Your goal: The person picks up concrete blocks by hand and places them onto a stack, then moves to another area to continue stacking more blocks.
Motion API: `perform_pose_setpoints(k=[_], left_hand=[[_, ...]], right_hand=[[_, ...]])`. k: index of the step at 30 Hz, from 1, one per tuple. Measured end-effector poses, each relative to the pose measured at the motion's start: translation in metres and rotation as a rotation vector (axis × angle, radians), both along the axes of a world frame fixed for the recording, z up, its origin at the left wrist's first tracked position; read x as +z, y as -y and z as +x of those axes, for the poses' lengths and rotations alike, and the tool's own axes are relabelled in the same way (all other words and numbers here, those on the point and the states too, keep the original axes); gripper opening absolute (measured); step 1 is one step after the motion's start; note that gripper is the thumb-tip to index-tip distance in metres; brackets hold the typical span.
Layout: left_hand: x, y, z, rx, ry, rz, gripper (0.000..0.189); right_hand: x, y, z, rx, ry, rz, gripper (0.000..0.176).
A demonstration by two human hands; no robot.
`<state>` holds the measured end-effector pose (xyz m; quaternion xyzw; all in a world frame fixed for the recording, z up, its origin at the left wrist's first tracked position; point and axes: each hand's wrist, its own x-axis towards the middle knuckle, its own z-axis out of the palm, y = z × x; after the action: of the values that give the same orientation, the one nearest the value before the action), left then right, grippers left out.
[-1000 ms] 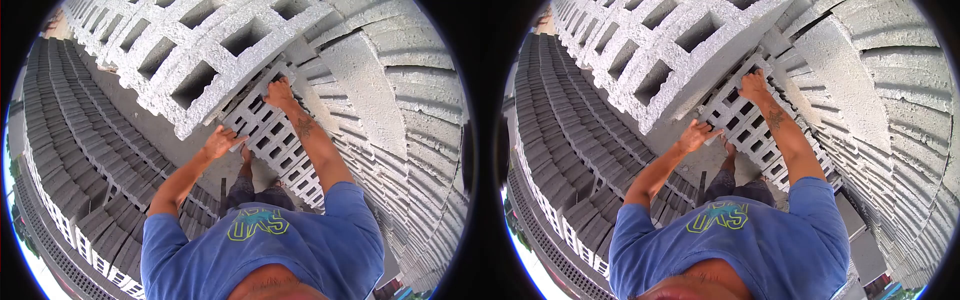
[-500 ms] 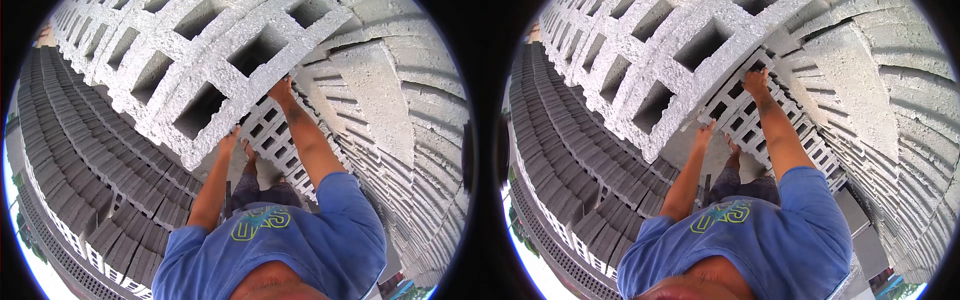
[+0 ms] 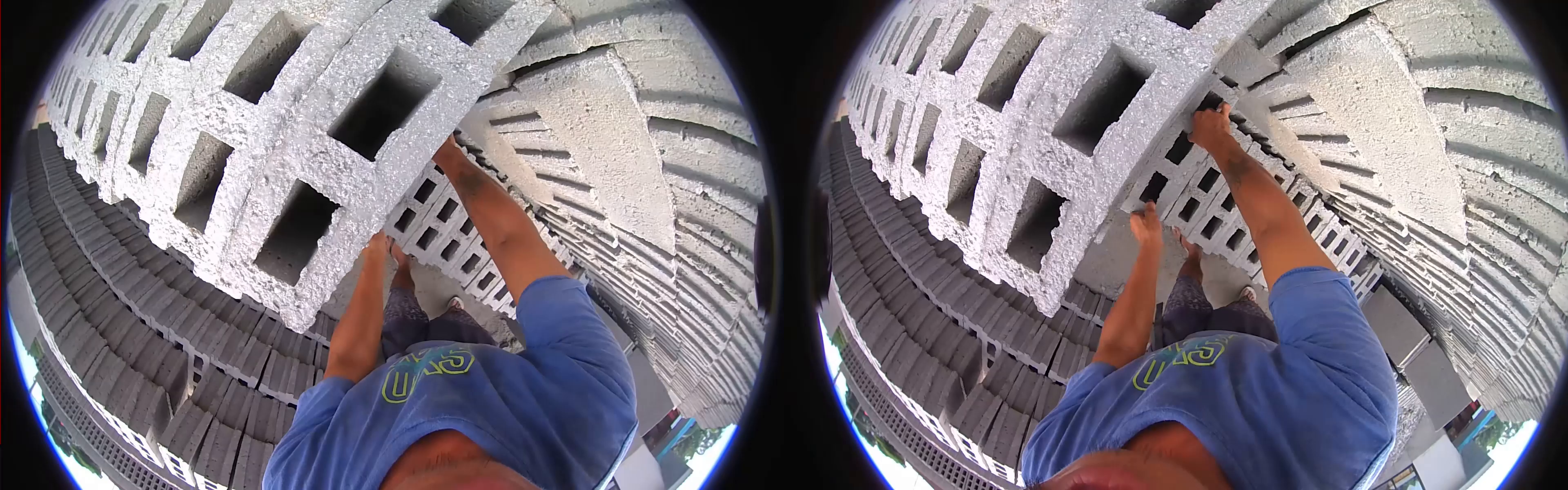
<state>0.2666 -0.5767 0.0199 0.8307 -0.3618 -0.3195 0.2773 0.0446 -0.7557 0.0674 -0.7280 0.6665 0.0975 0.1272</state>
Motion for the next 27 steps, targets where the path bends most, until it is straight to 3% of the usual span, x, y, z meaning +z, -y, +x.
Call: perform_pose_setpoints(k=[1,2,3,4,7,9,11,12,13,14,15,17,18,19,22,23,24,25,26,27], left_hand=[[-0.006,-0.006,0.003,-0.186,0.07,-0.13,0.049],[0.009,0.002,0.004,-0.177,-0.045,0.014,0.049],[0.029,0.012,0.006,-0.169,-0.156,0.161,0.05],[0.039,0.015,0.01,-0.223,-0.135,0.188,0.062],[0.011,0.009,0.022,-0.237,-0.111,-0.02,0.063],[0.027,0.008,0.031,-0.272,-0.015,0.053,0.063],[0.038,0.007,0.038,-0.245,0.058,0.336,0.058],[0.051,-0.002,0.037,-0.242,0.064,0.325,0.058],[0.07,-0.014,0.037,-0.283,0.18,0.192,0.055],[0.086,-0.023,0.034,-0.322,0.296,0.057,0.053],[0.096,-0.022,0.031,-0.319,0.301,0.042,0.053],[0.104,-0.031,0.025,-0.635,0.385,-0.402,0.049],[0.108,-0.03,0.016,-0.631,0.395,-0.413,0.049],[0.114,-0.022,0.008,-0.523,0.288,-0.228,0.051],[0.101,-0.014,0.006,-0.261,0.159,0.147,0.06],[0.093,0.0,0.004,-0.125,0.152,0.297,0.066],[0.083,0.003,0.003,-0.04,0.162,0.269,0.076],[0.069,0.006,0.003,-0.034,0.157,0.265,0.076],[0.054,0.008,0.005,-0.096,0.218,0.3,0.078],[0.044,0.021,0.003,-0.161,0.281,0.326,0.079]], right_hand=[[-0.02,0.002,-0.002,0.017,0.001,-0.101,0.044],[-0.018,0.001,0.0,-0.017,0.008,-0.055,0.051],[0.018,0.002,0.004,-0.006,-0.017,0.148,0.056],[0.037,-0.001,0.007,-0.043,0.016,0.146,0.057],[0.077,-0.035,0.006,-0.132,0.12,0.054,0.057],[0.085,-0.072,-0.007,-0.159,0.37,-0.152,0.054],[0.093,-0.133,-0.023,-0.276,0.683,-0.097,0.047],[0.096,-0.169,-0.035,-0.357,0.824,-0.019,0.045],[0.052,-0.209,-0.055,-0.297,0.892,0.002,0.043],[0.062,-0.253,-0.065,-0.5,0.948,0.169,0.043],[0.039,-0.296,-0.08,-0.439,0.806,0.185,0.043],[0.029,-0.383,-0.101,-0.543,0.706,0.366,0.037],[0.019,-0.425,-0.11,-0.488,0.655,0.373,0.036],[0.014,-0.445,-0.11,-0.436,0.607,0.372,0.034],[0.049,-0.441,-0.1,-0.553,0.777,0.273,0.031],[0.061,-0.414,-0.096,-0.528,0.678,0.178,0.029],[0.091,-0.377,-0.09,-0.514,0.724,0.095,0.026],[0.075,-0.345,-0.087,-0.385,0.682,-0.189,0.023],[0.107,-0.301,-0.078,-0.363,0.685,-0.181,0.024],[0.099,-0.261,-0.07,-0.285,0.7,-0.386,0.026]])
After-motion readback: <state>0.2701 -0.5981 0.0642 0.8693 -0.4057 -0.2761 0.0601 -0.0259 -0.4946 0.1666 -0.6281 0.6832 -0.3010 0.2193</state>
